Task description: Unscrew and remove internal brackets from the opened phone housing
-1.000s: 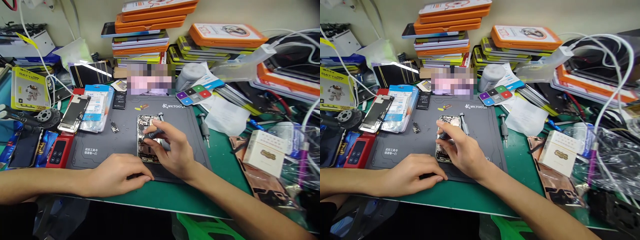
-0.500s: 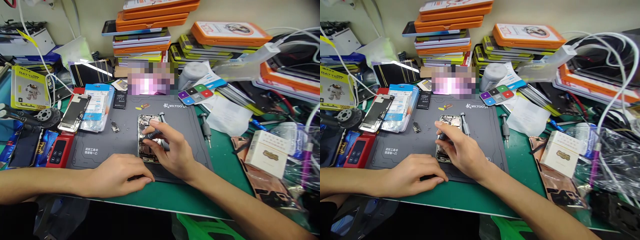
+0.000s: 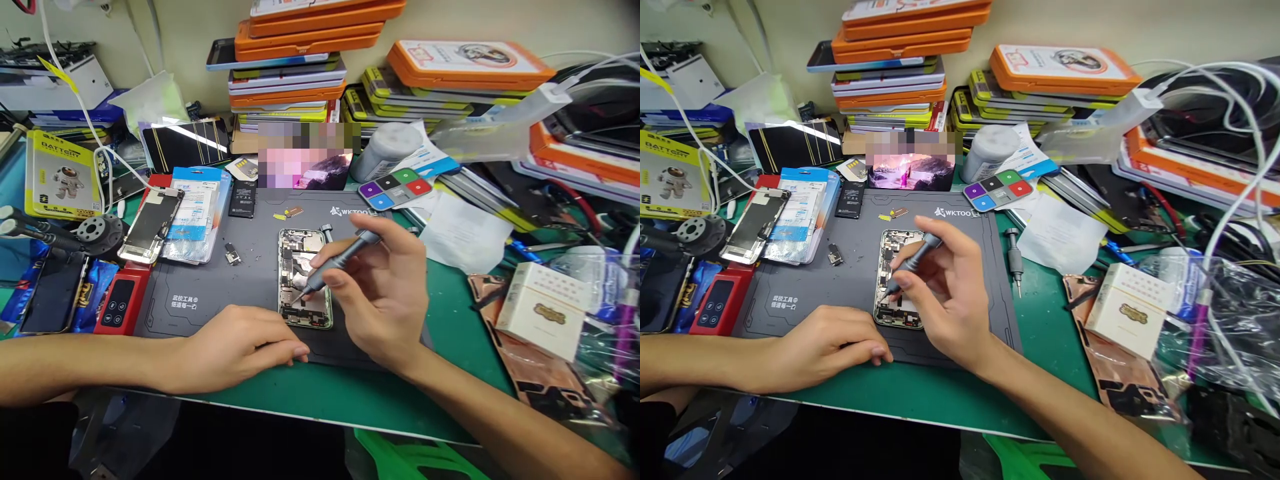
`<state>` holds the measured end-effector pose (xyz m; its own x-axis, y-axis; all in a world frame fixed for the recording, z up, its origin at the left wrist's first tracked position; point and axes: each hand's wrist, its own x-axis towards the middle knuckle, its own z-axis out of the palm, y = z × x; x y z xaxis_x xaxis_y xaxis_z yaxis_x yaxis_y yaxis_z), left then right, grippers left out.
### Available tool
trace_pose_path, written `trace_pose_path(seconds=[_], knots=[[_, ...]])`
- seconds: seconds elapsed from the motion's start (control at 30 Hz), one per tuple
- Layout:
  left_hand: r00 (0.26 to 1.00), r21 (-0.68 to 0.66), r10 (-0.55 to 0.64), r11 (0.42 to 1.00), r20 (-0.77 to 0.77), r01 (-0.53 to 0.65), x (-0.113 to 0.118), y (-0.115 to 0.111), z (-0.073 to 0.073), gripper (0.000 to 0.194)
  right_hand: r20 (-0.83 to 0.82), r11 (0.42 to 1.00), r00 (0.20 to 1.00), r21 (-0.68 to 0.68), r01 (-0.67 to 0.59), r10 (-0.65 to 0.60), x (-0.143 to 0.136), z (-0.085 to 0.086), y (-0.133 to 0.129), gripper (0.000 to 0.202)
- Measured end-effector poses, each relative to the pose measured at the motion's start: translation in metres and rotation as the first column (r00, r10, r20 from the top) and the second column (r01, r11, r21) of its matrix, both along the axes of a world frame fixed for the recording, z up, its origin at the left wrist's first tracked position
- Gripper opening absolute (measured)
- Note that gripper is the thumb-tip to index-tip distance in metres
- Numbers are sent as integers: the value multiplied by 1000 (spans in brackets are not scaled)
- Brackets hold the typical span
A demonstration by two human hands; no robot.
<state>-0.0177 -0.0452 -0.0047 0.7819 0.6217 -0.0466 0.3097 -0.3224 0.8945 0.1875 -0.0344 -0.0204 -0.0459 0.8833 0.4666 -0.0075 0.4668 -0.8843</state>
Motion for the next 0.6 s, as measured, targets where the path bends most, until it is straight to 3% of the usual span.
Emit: trace_pose_path(seconds=[0.2, 0.6], knots=[[998, -145, 68, 987, -11, -68, -1, -2, 3, 35, -161, 962, 981, -232, -145, 109, -1, 8, -3, 41], [996, -114, 90, 989, -17, -91, 1, 0, 3, 33, -244, 930, 955, -282, -236, 168, -2, 7, -3, 41]])
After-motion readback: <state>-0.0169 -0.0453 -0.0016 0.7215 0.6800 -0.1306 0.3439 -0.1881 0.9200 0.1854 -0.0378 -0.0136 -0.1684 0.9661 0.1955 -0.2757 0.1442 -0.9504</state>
